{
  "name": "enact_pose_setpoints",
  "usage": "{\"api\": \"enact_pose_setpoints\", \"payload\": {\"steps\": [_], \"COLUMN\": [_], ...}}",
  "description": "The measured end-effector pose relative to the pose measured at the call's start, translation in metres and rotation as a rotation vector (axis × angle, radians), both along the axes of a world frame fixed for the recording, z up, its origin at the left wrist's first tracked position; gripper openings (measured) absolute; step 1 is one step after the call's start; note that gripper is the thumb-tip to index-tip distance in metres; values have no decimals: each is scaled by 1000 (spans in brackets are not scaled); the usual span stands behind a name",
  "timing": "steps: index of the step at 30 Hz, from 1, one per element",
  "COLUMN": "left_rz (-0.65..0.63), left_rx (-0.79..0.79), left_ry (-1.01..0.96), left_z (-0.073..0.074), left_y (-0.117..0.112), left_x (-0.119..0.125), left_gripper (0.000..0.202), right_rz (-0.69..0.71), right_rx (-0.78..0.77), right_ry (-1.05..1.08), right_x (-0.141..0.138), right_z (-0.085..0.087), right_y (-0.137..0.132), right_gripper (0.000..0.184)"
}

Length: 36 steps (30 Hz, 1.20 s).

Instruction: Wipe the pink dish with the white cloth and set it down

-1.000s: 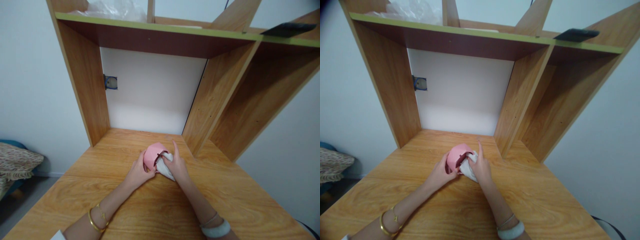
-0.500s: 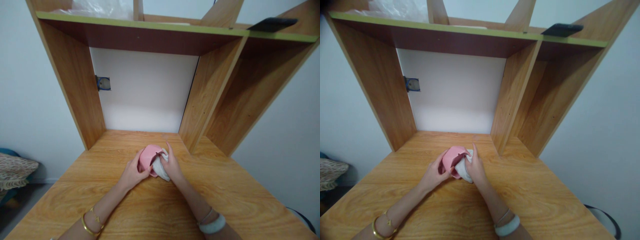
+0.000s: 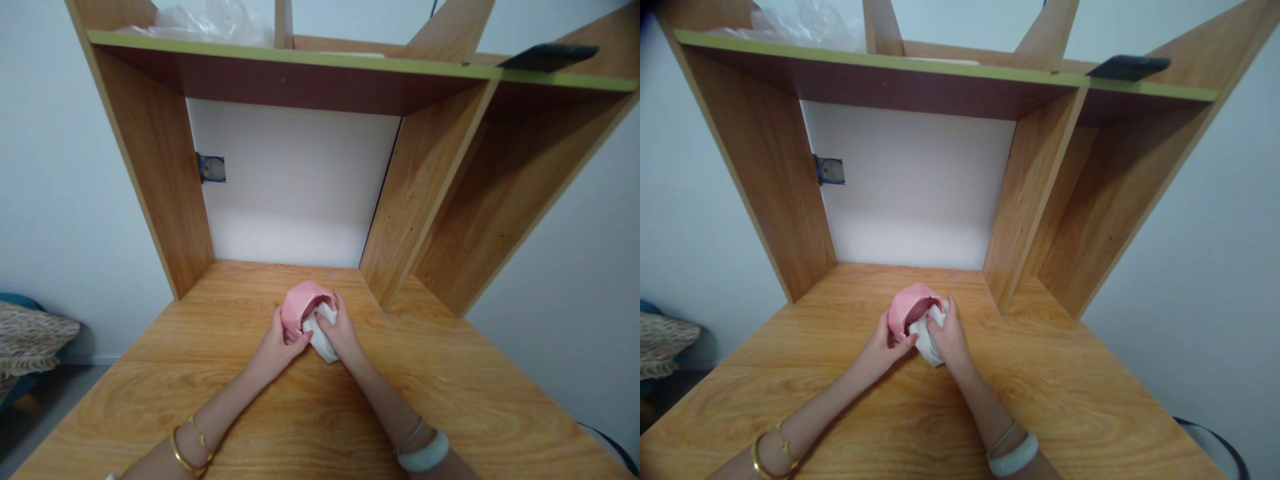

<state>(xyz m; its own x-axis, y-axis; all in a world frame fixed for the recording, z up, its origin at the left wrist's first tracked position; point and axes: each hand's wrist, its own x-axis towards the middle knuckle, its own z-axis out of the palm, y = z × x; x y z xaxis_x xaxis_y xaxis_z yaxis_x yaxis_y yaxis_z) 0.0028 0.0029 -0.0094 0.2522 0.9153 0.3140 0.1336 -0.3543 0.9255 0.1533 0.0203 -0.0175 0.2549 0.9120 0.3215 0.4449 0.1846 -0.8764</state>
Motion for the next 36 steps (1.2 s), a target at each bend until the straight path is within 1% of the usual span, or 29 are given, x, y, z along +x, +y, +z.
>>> {"api": "enact_pose_setpoints", "payload": {"steps": [3,6,8,12,14,16,18,20,22,25,27,29,32,34,36], "left_rz": [18,75,109,118,112,91,68,59,62,81,80,47,-31,-59,-62], "left_rx": [-43,-68,-14,109,149,182,200,208,203,158,125,107,123,116,70], "left_ry": [-35,44,97,222,298,348,372,383,401,395,334,266,161,91,53], "left_z": [6,11,12,14,16,20,24,25,25,21,15,10,3,0,-2], "left_y": [1,1,0,-2,-5,-7,-10,-10,-9,-5,-2,-1,-2,-2,-2], "left_x": [0,-2,-4,-10,-12,-14,-16,-16,-17,-17,-15,-11,-6,-4,-3], "left_gripper": [46,44,49,64,65,66,66,66,64,63,70,78,78,75,72], "right_rz": [-50,-84,-126,-223,-228,-204,-177,-146,-108,-73,-74,-77,-35,13,28], "right_rx": [-39,-63,-107,-166,-168,-175,-191,-195,-178,-121,-77,-27,46,59,33], "right_ry": [-71,-185,-323,-645,-741,-777,-765,-705,-604,-422,-299,-179,-32,12,-11], "right_x": [4,7,8,9,9,10,10,11,11,10,9,8,7,6,5], "right_z": [5,14,21,34,36,36,33,29,24,19,17,14,8,4,3], "right_y": [0,-3,-7,-15,-17,-17,-15,-14,-12,-11,-9,-7,-4,-2,-1], "right_gripper": [69,71,71,72,73,75,77,76,73,69,67,65,63,64,66]}}
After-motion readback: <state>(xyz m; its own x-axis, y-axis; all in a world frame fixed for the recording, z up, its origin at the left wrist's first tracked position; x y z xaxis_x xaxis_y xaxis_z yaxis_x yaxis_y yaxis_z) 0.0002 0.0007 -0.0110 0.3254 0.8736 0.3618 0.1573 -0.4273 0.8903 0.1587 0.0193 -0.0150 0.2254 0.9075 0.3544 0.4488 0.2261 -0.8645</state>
